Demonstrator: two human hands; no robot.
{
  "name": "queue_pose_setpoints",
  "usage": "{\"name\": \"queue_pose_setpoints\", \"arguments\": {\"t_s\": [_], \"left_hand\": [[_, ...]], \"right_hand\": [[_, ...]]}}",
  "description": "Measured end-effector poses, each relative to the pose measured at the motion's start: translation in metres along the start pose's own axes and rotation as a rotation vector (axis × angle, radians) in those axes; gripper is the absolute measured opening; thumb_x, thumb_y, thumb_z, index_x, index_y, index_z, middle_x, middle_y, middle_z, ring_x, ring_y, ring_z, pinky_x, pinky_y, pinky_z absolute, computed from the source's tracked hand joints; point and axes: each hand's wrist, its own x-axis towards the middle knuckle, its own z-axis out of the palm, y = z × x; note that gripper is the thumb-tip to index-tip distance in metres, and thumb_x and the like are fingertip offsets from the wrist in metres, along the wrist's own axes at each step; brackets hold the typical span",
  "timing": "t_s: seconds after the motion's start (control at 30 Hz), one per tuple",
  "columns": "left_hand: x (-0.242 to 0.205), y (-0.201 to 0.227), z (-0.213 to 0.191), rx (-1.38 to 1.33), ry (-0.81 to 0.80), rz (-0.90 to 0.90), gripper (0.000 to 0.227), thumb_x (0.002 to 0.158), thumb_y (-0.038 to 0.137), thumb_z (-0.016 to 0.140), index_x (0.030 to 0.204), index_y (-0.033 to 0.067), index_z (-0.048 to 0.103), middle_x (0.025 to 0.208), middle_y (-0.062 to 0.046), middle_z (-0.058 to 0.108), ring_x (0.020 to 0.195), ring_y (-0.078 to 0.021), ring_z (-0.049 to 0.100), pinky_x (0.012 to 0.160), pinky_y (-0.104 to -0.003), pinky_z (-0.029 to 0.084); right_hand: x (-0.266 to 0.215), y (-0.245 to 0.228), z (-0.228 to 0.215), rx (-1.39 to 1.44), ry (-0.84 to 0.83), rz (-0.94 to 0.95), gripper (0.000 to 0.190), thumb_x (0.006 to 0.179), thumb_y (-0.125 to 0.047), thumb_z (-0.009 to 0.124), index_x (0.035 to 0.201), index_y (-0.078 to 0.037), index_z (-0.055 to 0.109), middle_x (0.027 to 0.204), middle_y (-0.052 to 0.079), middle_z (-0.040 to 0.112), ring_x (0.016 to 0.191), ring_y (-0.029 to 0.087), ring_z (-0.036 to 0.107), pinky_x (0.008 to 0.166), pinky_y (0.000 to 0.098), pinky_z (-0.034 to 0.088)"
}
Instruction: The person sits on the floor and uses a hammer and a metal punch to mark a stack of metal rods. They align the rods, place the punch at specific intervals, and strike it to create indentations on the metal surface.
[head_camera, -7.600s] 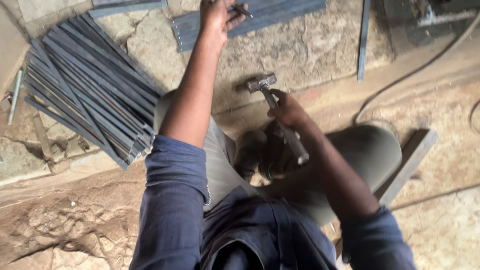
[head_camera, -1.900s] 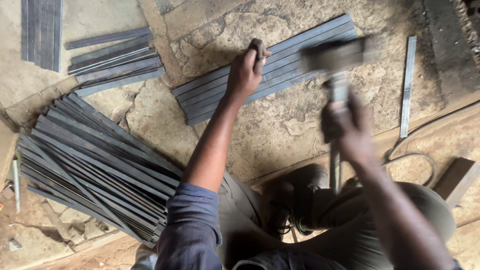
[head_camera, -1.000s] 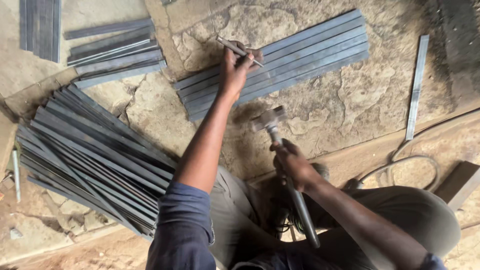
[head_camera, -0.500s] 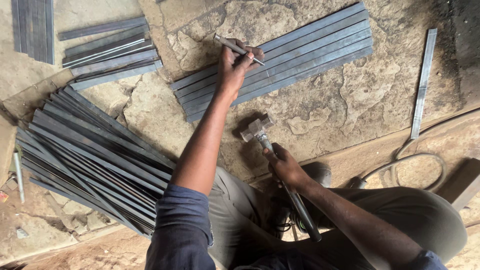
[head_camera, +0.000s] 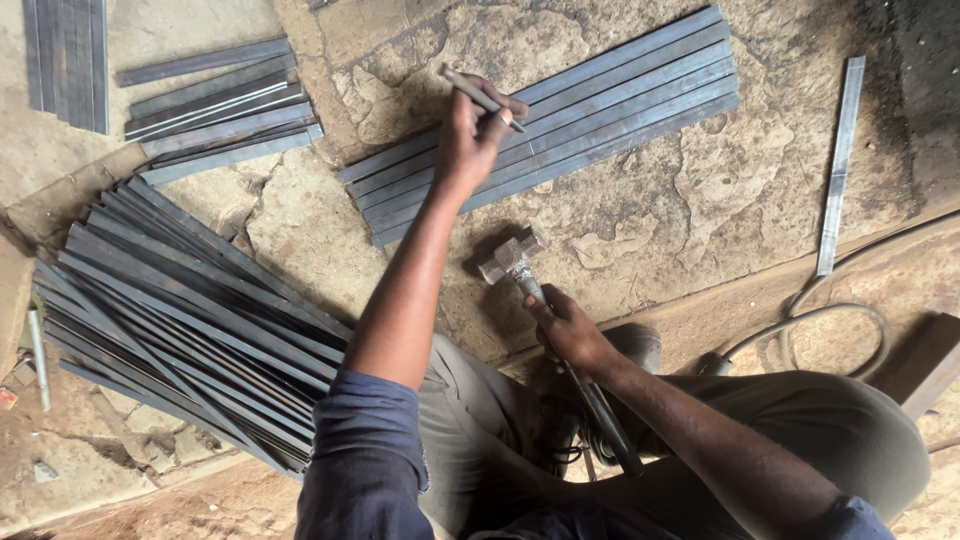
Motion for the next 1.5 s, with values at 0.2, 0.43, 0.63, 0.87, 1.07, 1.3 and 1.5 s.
{"name": "queue_pose_setpoints", "arguments": {"t_s": [0.2, 0.43, 0.63, 0.87, 1.07, 1.3, 1.5], "left_hand": [[0.002, 0.007, 0.004, 0.238, -0.151, 0.170, 0.019, 0.103, -0.004, 0.054, 0.118, 0.0050, 0.045, 0.111, -0.016, 0.073, 0.109, -0.0257, 0.077, 0.098, -0.039, 0.067], [0.002, 0.039, 0.009, 0.445, -0.277, 0.093, 0.015, 0.097, -0.006, 0.054, 0.104, 0.0065, 0.050, 0.109, -0.014, 0.075, 0.101, -0.0240, 0.076, 0.087, -0.036, 0.066], [-0.001, 0.061, 0.014, 0.613, -0.383, -0.053, 0.015, 0.105, -0.004, 0.047, 0.112, 0.0044, 0.057, 0.108, -0.011, 0.074, 0.073, -0.0264, 0.074, 0.059, -0.036, 0.062], [-0.003, 0.065, 0.014, 0.639, -0.316, 0.215, 0.018, 0.099, -0.001, 0.053, 0.113, 0.0039, 0.063, 0.094, -0.015, 0.076, 0.081, -0.0262, 0.073, 0.067, -0.039, 0.058], [0.000, 0.038, 0.008, 0.557, -0.267, 0.103, 0.020, 0.114, 0.002, 0.044, 0.115, 0.0068, 0.063, 0.105, -0.014, 0.075, 0.092, -0.0248, 0.077, 0.078, -0.035, 0.064], [0.011, 0.022, 0.002, 0.013, 0.216, 0.144, 0.013, 0.105, -0.003, 0.055, 0.113, 0.0072, 0.052, 0.110, -0.014, 0.077, 0.102, -0.0218, 0.077, 0.082, -0.036, 0.065], [0.000, 0.048, -0.016, -0.202, 0.198, -0.141, 0.016, 0.103, -0.002, 0.056, 0.113, 0.0087, 0.048, 0.108, -0.013, 0.074, 0.100, -0.0231, 0.077, 0.083, -0.040, 0.069]], "right_hand": [[-0.007, -0.007, -0.012, 0.331, 0.046, -0.120, 0.044, 0.108, -0.033, 0.041, 0.141, -0.005, 0.050, 0.067, 0.000, 0.048, 0.048, 0.010, 0.041, 0.038, 0.0287, 0.036], [-0.057, -0.058, -0.061, 0.211, 0.399, -0.446, 0.032, 0.108, -0.022, 0.039, 0.134, -0.008, 0.048, 0.069, 0.001, 0.053, 0.050, 0.011, 0.047, 0.038, 0.0296, 0.043], [-0.098, -0.065, -0.122, -0.214, 0.492, -1.162, 0.031, 0.120, -0.033, 0.038, 0.099, -0.012, 0.050, 0.072, 0.000, 0.051, 0.062, 0.012, 0.051, 0.088, 0.0304, 0.046], [-0.087, -0.124, -0.126, -0.519, 0.547, -1.343, 0.037, 0.116, -0.035, 0.038, 0.104, -0.010, 0.064, 0.104, 0.012, 0.060, 0.052, 0.013, 0.051, 0.039, 0.0256, 0.041], [-0.081, -0.152, -0.078, -0.372, 0.574, -0.526, 0.050, 0.105, -0.037, 0.053, 0.143, -0.006, 0.044, 0.084, -0.001, 0.064, 0.051, 0.011, 0.055, 0.042, 0.0284, 0.050], [-0.059, -0.033, -0.052, 0.203, 0.249, -0.311, 0.025, 0.099, -0.035, 0.054, 0.106, -0.012, 0.058, 0.063, -0.003, 0.049, 0.046, 0.009, 0.042, 0.036, 0.0285, 0.037], [-0.023, -0.004, -0.014, 0.142, 0.077, -0.065, 0.032, 0.102, -0.040, 0.054, 0.097, -0.009, 0.048, 0.061, -0.002, 0.046, 0.045, 0.011, 0.040, 0.036, 0.0308, 0.038]]}}
